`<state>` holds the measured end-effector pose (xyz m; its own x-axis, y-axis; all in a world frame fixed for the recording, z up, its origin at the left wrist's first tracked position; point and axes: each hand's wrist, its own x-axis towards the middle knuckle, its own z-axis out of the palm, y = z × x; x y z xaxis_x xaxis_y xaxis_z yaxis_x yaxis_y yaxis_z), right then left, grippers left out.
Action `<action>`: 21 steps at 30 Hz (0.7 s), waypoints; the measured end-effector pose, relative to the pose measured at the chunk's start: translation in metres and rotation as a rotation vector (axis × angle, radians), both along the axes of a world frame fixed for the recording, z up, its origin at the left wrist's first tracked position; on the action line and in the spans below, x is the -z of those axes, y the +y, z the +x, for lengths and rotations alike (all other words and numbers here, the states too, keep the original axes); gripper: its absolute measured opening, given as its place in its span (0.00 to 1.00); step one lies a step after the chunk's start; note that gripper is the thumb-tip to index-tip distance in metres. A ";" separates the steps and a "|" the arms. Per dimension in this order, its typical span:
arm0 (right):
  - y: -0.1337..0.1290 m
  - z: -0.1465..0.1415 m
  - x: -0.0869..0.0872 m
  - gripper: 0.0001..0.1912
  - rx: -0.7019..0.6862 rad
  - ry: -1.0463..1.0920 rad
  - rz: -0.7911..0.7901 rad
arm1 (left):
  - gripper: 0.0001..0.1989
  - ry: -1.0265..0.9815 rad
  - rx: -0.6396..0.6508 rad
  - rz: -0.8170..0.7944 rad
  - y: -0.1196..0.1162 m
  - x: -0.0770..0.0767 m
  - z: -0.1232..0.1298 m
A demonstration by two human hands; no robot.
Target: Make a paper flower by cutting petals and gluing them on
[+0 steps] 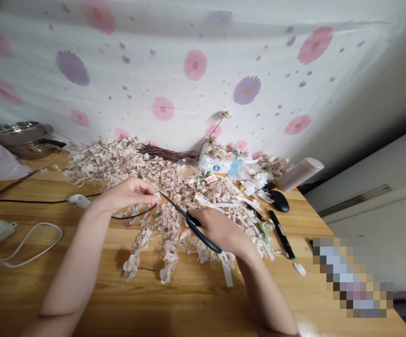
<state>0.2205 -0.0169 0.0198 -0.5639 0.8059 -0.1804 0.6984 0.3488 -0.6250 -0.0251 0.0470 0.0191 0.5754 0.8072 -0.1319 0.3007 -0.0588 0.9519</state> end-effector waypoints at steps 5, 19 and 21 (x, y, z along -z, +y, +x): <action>0.016 0.003 0.018 0.23 0.167 -0.337 0.121 | 0.09 0.013 -0.002 0.058 -0.002 0.001 0.005; 0.047 -0.009 0.065 0.13 0.039 -0.678 -0.071 | 0.13 0.013 -0.097 0.136 -0.011 -0.006 0.005; 0.048 -0.008 0.068 0.13 0.040 -0.675 -0.075 | 0.13 0.009 -0.104 0.142 -0.013 -0.008 0.004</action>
